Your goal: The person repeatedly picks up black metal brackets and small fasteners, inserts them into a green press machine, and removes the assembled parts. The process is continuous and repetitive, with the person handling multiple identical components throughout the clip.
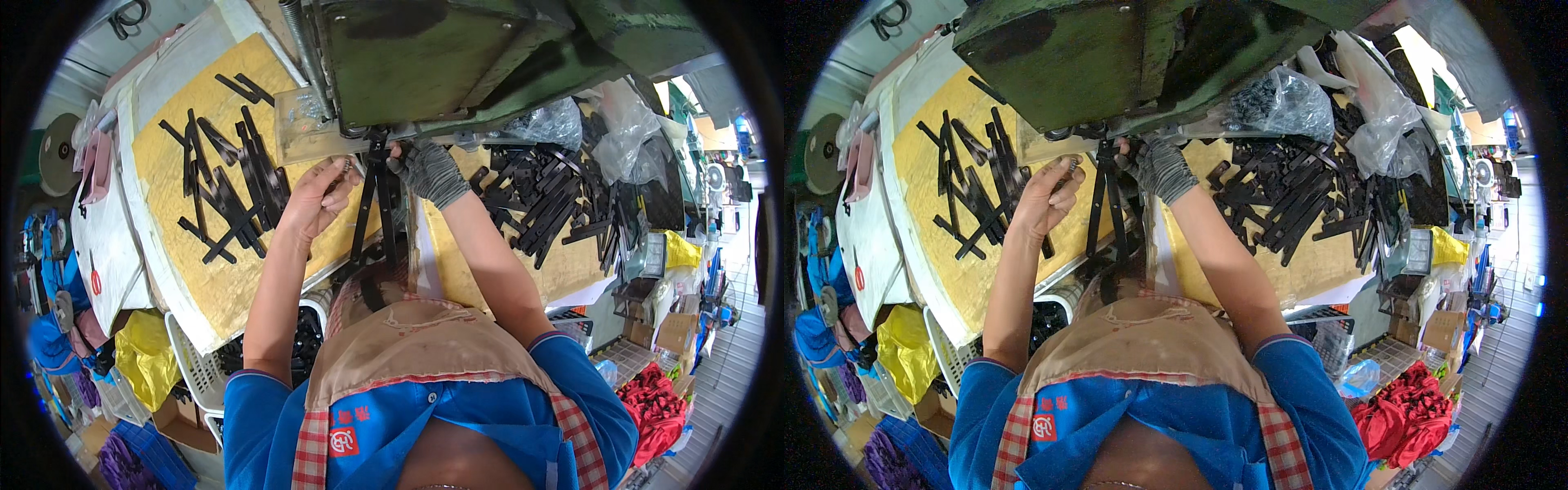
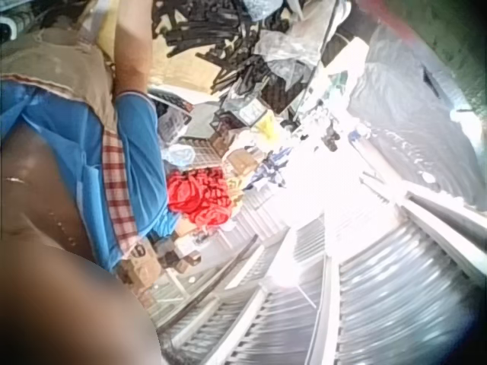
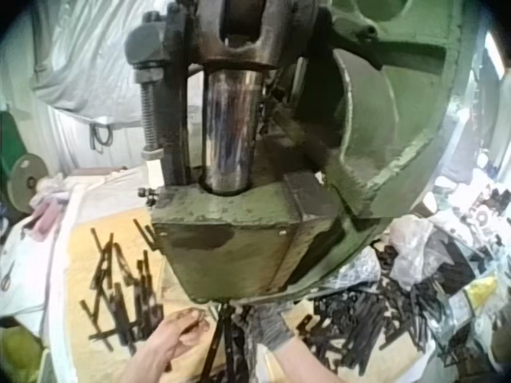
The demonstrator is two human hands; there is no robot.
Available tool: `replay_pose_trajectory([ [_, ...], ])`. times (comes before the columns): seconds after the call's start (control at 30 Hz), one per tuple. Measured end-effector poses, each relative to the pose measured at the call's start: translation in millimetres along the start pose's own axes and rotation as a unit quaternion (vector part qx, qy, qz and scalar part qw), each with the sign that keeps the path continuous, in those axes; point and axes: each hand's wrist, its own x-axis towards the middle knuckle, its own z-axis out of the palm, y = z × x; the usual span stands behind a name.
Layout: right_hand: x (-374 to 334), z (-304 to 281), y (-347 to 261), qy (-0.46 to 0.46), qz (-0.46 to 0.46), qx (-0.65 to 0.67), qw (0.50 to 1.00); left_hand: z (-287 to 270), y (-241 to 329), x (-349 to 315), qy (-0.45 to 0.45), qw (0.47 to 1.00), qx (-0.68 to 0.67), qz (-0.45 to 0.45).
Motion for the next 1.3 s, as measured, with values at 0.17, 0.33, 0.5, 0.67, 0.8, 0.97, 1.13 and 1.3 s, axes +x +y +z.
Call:
replay_pose_trajectory([
  [0.17, -2, 4, 6, 0.05, 0.005, 0.041, 0.998, 5, -12, 10, 0.088, 0.992, -0.061, 0.065],
  [0.33, -6, 2, 6, 0.029, -0.005, 0.056, 0.998, 33, -11, 25, 0.159, 0.979, -0.012, 0.125],
  [0.5, -11, 15, 6, 0.072, -0.028, 0.043, 0.996, 32, -20, 46, 0.167, 0.949, 0.213, 0.16],
  [0.67, -10, 16, -1, 0.022, -0.034, 0.052, 0.998, 16, -33, 54, 0.162, 0.75, 0.54, 0.345],
  [0.8, -11, 9, -2, 0.037, -0.037, 0.037, 0.998, 16, -44, 24, 0.264, 0.778, 0.501, 0.273],
  [0.97, 6, -15, 2, -0.022, -0.024, 0.007, 0.999, -12, -82, -2, 0.127, 0.95, 0.284, -0.028],
  [1.13, -6, -21, -6, -0.043, -0.049, -0.08, 0.995, -6, -80, -7, 0.054, 0.979, 0.15, -0.125],
  [1.3, -77, -37, -47, -0.037, -0.054, -0.227, 0.972, 22, -68, -20, 0.063, 0.979, 0.177, -0.079],
])
